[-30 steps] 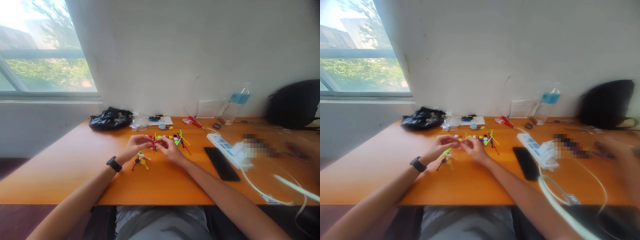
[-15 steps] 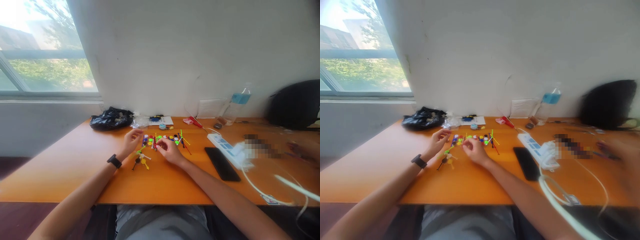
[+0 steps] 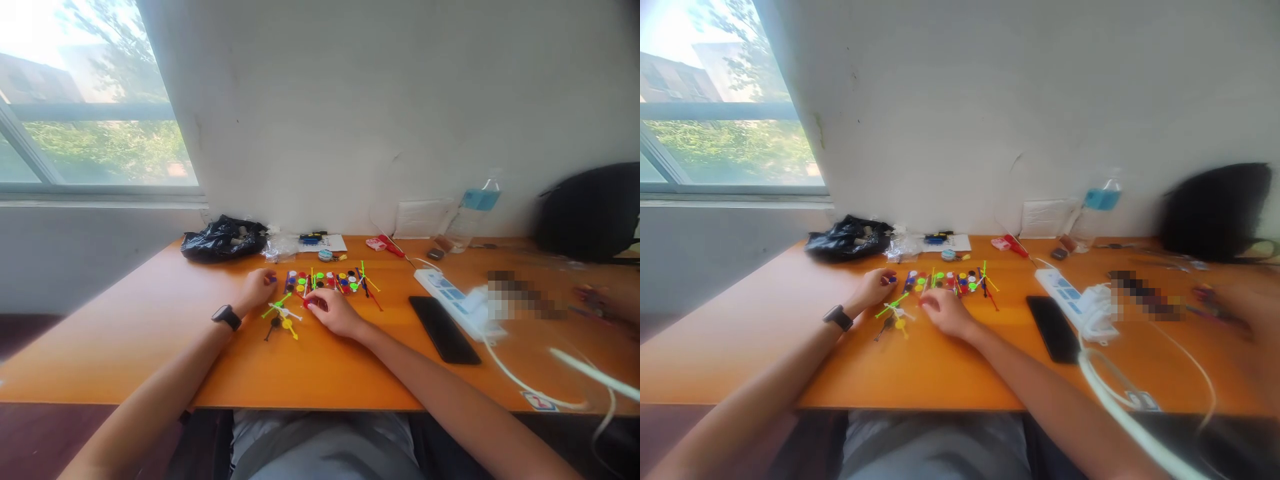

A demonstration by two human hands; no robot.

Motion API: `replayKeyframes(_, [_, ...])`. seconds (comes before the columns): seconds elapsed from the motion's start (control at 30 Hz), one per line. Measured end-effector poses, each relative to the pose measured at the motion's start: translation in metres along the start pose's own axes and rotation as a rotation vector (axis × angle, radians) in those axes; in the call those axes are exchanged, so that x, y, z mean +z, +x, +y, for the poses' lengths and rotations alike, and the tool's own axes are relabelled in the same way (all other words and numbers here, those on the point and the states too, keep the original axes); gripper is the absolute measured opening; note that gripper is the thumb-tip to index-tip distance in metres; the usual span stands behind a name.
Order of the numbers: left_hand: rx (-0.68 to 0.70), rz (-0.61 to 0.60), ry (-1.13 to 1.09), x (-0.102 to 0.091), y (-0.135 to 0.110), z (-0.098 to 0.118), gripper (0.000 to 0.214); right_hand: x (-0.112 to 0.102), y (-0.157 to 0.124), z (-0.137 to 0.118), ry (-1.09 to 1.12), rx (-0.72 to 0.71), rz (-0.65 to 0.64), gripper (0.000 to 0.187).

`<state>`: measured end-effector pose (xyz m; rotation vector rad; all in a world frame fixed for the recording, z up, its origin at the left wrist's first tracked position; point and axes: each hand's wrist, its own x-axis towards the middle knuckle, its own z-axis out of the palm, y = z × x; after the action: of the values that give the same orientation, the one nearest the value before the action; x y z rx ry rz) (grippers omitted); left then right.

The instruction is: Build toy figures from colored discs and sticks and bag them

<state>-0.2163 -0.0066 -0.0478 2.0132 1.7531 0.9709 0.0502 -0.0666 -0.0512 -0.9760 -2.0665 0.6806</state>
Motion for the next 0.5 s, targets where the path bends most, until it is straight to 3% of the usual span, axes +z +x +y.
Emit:
replayKeyframes(0.37, [0.074,0.026,-0.018,-0.0004,-0.0028,0.0053,0.015,0.0010,-0.0029,-0.0020,-0.018,-0.031,-0.076,0.020])
replayKeyframes(0.5, [0.136,-0.004,-0.003,0.0015,-0.0028,0.0071,0.024,0.0014,-0.0034,-0.0031,0.016,-0.056,-0.100,0.021])
